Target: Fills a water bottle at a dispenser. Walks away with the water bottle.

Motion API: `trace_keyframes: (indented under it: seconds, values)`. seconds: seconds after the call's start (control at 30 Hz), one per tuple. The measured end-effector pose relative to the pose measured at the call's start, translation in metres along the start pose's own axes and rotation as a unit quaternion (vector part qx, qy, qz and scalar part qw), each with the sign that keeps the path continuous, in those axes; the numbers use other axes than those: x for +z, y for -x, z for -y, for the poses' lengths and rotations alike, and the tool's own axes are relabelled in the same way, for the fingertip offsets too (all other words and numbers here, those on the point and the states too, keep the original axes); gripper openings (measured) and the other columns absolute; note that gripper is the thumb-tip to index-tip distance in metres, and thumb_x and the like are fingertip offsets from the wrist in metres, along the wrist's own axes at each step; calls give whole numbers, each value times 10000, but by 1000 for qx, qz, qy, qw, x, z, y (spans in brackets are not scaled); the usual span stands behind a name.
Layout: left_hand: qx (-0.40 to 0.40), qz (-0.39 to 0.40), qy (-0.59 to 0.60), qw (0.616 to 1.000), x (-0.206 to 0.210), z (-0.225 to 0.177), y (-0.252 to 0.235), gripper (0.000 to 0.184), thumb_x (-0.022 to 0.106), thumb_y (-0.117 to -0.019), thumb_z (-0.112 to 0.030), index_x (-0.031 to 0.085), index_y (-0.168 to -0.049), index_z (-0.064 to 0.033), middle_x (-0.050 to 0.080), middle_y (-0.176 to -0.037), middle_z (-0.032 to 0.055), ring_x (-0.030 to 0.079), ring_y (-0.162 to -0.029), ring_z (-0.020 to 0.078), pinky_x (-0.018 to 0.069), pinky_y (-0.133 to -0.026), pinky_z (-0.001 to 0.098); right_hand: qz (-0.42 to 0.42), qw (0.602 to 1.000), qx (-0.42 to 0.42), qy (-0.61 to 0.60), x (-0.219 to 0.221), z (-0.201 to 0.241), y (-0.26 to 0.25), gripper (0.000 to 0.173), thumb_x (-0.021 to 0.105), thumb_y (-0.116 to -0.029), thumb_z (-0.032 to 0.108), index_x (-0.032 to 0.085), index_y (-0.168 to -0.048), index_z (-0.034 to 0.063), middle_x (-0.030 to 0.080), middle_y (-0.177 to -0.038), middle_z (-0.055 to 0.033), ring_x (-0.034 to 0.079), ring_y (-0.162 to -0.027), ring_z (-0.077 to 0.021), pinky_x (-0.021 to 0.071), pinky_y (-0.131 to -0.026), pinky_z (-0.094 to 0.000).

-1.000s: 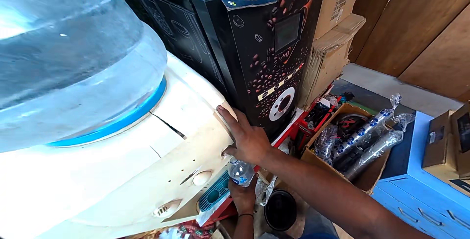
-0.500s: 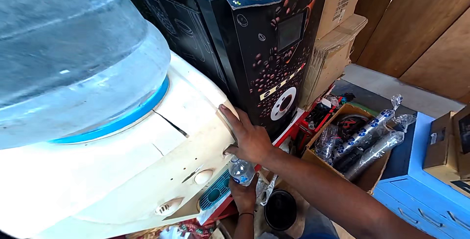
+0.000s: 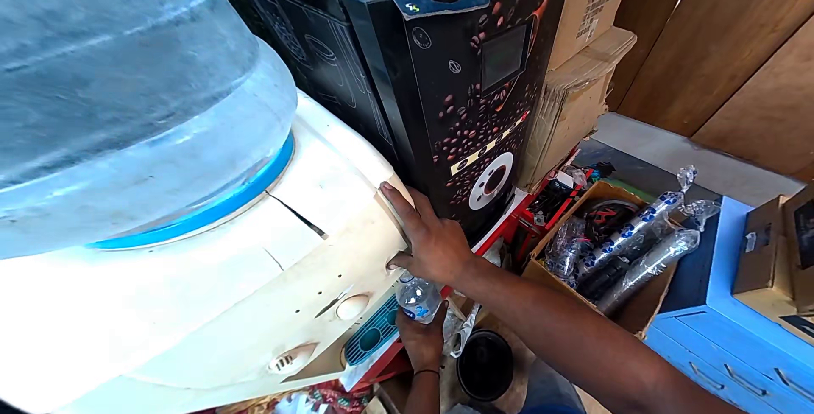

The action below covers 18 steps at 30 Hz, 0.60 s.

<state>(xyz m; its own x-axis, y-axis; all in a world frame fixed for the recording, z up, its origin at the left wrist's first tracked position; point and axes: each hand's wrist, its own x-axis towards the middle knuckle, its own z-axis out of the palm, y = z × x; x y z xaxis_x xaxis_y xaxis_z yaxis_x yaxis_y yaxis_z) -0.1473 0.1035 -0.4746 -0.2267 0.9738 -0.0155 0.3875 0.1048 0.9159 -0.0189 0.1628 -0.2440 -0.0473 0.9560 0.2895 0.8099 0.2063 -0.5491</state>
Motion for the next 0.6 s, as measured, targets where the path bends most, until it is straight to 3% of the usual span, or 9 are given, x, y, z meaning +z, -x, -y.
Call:
trace_keyframes:
  seconds: [0.6]
  values:
    - [-1,2,-14,1000,0,0,-1,1128,979,-659,-272,326,-1509,78,498,-1435,299,530,-1329,342,421,-1147,445,-2,1000,6,-1,0,1,0,1163,911,-753,361,176,-1653,387,240,-1685,-67,656,-632,-219,592,-554,-468]
